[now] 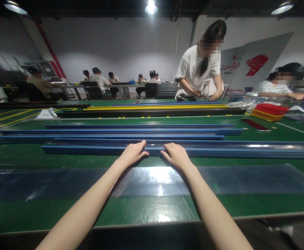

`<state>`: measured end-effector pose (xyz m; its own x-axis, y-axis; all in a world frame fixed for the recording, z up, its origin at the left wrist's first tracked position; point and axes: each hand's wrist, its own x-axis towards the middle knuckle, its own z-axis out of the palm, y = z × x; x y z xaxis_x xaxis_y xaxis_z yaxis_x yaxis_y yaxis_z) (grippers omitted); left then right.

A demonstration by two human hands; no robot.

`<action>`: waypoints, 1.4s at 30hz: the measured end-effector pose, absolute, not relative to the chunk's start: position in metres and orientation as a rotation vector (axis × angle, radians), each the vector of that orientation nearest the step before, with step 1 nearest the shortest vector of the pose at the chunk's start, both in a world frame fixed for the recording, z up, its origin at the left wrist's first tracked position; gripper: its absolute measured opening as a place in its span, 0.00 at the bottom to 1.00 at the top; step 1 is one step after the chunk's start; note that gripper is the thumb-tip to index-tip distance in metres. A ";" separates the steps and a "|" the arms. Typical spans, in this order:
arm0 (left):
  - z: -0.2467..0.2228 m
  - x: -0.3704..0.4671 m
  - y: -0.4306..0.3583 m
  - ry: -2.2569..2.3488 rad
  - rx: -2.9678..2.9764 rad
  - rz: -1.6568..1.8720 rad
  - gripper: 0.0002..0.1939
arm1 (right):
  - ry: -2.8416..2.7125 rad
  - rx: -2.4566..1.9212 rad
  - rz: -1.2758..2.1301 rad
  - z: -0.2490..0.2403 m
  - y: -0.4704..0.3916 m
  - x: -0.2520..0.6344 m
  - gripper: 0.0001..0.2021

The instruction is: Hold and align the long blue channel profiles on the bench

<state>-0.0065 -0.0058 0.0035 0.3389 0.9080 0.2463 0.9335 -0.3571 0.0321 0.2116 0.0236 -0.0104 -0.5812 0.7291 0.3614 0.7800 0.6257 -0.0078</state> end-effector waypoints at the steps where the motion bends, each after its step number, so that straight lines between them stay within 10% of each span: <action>1: 0.003 -0.006 -0.006 -1.722 -2.469 -0.334 0.16 | -2.519 -1.217 -0.217 -0.010 0.024 0.212 0.16; 42: 0.000 -0.003 -0.009 -1.732 -2.405 -0.328 0.14 | -2.542 -1.158 -0.295 -0.009 0.018 0.197 0.11</action>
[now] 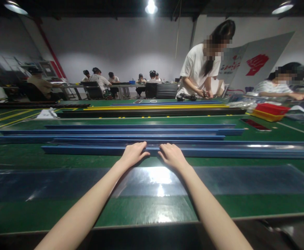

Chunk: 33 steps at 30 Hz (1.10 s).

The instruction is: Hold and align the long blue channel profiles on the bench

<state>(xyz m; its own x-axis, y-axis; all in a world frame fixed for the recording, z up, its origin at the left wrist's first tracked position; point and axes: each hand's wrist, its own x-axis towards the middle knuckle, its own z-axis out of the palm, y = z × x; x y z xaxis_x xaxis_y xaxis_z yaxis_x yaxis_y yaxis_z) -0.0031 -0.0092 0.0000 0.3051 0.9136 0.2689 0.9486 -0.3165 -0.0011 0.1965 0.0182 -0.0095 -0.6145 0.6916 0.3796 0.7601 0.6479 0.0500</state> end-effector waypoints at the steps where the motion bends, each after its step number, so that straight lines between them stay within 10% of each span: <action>1: -0.001 -0.003 -0.009 -1.725 -2.401 -0.328 0.14 | -2.541 -1.165 -0.306 -0.010 0.018 0.195 0.11; 33: 0.005 -0.007 -0.009 -1.589 -2.401 -0.356 0.13 | -2.475 -1.111 -0.506 -0.001 0.022 0.205 0.11</action>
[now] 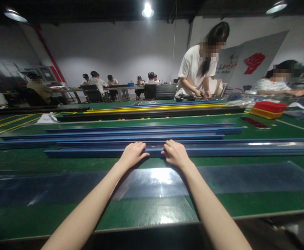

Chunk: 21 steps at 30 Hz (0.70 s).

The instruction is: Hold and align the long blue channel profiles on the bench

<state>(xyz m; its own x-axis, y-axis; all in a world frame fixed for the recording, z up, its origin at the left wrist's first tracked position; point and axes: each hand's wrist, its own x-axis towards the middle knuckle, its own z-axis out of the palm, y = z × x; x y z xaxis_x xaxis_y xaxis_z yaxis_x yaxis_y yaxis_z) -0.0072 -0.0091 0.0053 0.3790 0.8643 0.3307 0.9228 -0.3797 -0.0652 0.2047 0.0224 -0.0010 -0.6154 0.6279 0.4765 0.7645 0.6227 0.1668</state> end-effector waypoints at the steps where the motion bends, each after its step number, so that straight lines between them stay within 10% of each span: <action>1: 0.005 -0.007 -0.009 -1.593 -2.402 -0.355 0.13 | -2.470 -1.126 -0.503 -0.001 0.023 0.209 0.10; 21: -0.003 -0.008 -0.005 -1.587 -2.384 -0.332 0.13 | -2.437 -1.167 -0.491 -0.007 0.021 0.219 0.12</action>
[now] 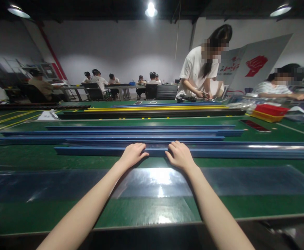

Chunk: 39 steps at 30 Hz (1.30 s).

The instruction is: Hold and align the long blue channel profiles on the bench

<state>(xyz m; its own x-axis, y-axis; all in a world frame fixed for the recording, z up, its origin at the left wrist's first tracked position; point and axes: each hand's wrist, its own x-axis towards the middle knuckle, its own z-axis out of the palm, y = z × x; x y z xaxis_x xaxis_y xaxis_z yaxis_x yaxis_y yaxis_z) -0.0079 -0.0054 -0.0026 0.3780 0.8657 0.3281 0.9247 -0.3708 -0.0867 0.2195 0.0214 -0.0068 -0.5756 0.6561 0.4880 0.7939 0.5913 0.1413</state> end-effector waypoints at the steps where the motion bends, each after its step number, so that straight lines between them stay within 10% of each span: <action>1: -0.002 -0.008 -0.006 -1.590 -2.384 -0.331 0.13 | -2.437 -1.145 -0.490 -0.008 0.021 0.214 0.12; 39: -0.006 -0.009 -0.003 -1.535 -2.371 -0.426 0.14 | -2.380 -1.299 -0.509 -0.003 0.022 0.237 0.11</action>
